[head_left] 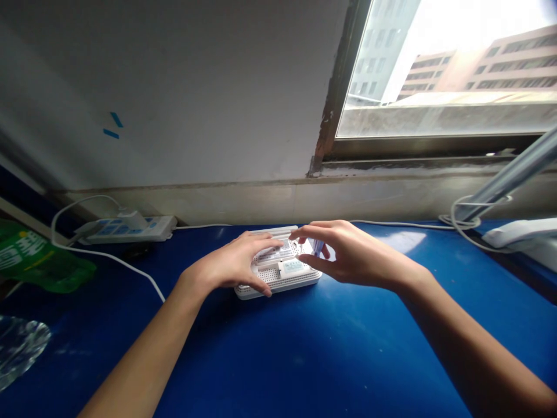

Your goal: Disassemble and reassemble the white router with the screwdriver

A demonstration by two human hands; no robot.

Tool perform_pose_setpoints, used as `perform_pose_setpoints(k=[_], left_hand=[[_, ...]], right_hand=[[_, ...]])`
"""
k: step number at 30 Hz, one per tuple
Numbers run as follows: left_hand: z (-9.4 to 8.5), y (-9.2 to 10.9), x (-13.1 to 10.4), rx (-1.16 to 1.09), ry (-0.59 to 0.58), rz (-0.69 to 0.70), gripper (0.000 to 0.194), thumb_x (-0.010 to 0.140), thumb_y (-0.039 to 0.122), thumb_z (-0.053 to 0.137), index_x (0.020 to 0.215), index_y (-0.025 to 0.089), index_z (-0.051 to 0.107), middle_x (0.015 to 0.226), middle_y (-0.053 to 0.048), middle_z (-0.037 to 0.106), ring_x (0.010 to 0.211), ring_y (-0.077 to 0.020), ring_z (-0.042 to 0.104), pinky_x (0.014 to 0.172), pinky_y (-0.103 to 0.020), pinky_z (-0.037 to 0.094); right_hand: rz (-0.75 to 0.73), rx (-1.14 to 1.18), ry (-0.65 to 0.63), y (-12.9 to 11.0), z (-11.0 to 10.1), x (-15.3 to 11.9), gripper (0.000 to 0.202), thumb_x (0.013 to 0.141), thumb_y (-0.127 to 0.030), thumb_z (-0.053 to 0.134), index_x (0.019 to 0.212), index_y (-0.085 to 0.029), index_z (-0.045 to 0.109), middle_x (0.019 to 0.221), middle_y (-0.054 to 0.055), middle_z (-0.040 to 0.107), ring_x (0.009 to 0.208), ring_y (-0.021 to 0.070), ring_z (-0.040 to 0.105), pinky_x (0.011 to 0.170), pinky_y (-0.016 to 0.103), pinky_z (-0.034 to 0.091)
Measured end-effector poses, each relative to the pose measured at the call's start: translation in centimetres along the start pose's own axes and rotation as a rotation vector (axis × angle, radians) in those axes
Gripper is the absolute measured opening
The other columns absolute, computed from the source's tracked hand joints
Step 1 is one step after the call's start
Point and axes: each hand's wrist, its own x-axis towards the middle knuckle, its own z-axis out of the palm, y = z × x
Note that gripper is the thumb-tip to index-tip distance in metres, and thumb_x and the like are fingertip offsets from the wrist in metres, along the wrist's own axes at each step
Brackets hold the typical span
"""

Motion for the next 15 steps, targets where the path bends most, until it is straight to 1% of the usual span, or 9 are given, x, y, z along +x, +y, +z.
perform_pose_setpoints(k=[1, 3, 5, 7, 8, 9, 11, 13, 15], left_hand=[[0.00, -0.02, 0.00, -0.004, 0.002, 0.000, 0.107, 0.064, 0.057, 0.094, 0.159, 0.040, 0.047, 0.170, -0.004, 0.039, 0.157, -0.0377, 0.030, 0.127, -0.052, 0.028], [0.01, -0.09, 0.01, -0.012, 0.006, 0.001, 0.106, 0.064, 0.059, 0.094, 0.158, 0.041, 0.048, 0.170, -0.004, 0.040, 0.157, -0.0385, 0.031, 0.127, -0.053, 0.029], [0.04, -0.21, 0.04, -0.016, 0.011, 0.004, 0.105, 0.064, 0.060, 0.094, 0.157, 0.042, 0.049, 0.169, -0.004, 0.041, 0.156, -0.0391, 0.033, 0.126, -0.054, 0.030], [0.09, -0.35, 0.10, -0.016, 0.019, 0.014, 0.106, 0.064, 0.060, 0.093, 0.158, 0.043, 0.047, 0.169, -0.004, 0.041, 0.156, -0.0391, 0.033, 0.126, -0.054, 0.030], [0.12, -0.40, 0.12, -0.016, 0.021, 0.019, 0.106, 0.064, 0.060, 0.093, 0.158, 0.043, 0.047, 0.170, -0.003, 0.040, 0.156, -0.0390, 0.032, 0.126, -0.054, 0.030], [0.13, -0.43, 0.15, -0.016, 0.022, 0.022, 0.107, 0.064, 0.059, 0.094, 0.158, 0.043, 0.047, 0.170, -0.003, 0.040, 0.157, -0.0389, 0.032, 0.126, -0.053, 0.030], [0.13, -0.38, 0.16, -0.017, 0.018, 0.012, 0.107, 0.064, 0.059, 0.094, 0.158, 0.042, 0.047, 0.170, -0.003, 0.040, 0.157, -0.0387, 0.031, 0.127, -0.053, 0.029], [0.07, -0.22, 0.13, -0.020, 0.007, -0.008, 0.107, 0.064, 0.059, 0.094, 0.158, 0.040, 0.048, 0.170, -0.004, 0.039, 0.157, -0.0388, 0.031, 0.127, -0.052, 0.029], [0.01, -0.05, 0.09, -0.016, -0.001, -0.020, 0.106, 0.064, 0.059, 0.094, 0.158, 0.039, 0.048, 0.171, -0.005, 0.038, 0.158, -0.0386, 0.030, 0.127, -0.052, 0.028]], right_hand=[[0.000, 0.004, -0.001, 0.09, -0.01, 0.04, 0.022, 0.100, -0.031, 0.067, 0.119, -0.022, 0.075, 0.102, 0.006, 0.078, 0.077, 0.0179, 0.069, 0.067, 0.027, 0.049], [-0.008, 0.019, 0.001, 0.30, -0.06, 0.02, 0.020, 0.104, -0.032, 0.062, 0.109, -0.021, 0.079, 0.096, 0.007, 0.079, 0.074, 0.0173, 0.070, 0.067, 0.027, 0.048], [-0.015, 0.022, 0.002, 0.38, -0.20, -0.13, 0.025, 0.104, -0.023, 0.059, 0.120, -0.023, 0.077, 0.101, 0.007, 0.080, 0.080, 0.0185, 0.072, 0.070, 0.027, 0.050], [-0.026, 0.025, -0.001, 0.29, -0.39, -0.34, 0.046, 0.096, -0.013, 0.060, 0.140, -0.026, 0.066, 0.115, 0.008, 0.078, 0.088, 0.0198, 0.073, 0.073, 0.028, 0.052], [-0.030, 0.026, -0.007, 0.20, -0.47, -0.42, 0.056, 0.093, -0.011, 0.061, 0.146, -0.027, 0.061, 0.120, 0.008, 0.077, 0.091, 0.0201, 0.072, 0.074, 0.028, 0.052], [-0.029, 0.025, -0.013, 0.10, -0.52, -0.45, 0.059, 0.092, -0.011, 0.062, 0.148, -0.026, 0.059, 0.121, 0.009, 0.076, 0.091, 0.0202, 0.072, 0.073, 0.027, 0.052], [-0.009, 0.014, -0.017, -0.03, -0.50, -0.38, 0.045, 0.095, -0.021, 0.066, 0.140, -0.025, 0.065, 0.113, 0.008, 0.077, 0.083, 0.0191, 0.071, 0.068, 0.026, 0.050], [0.015, 0.006, -0.024, -0.04, -0.40, -0.21, 0.024, 0.101, -0.032, 0.065, 0.122, -0.023, 0.075, 0.097, 0.006, 0.078, 0.073, 0.0173, 0.068, 0.063, 0.026, 0.047], [0.015, 0.011, -0.023, 0.00, -0.33, -0.11, 0.021, 0.105, -0.031, 0.060, 0.115, -0.023, 0.077, 0.093, 0.005, 0.078, 0.072, 0.0167, 0.068, 0.066, 0.027, 0.047]])
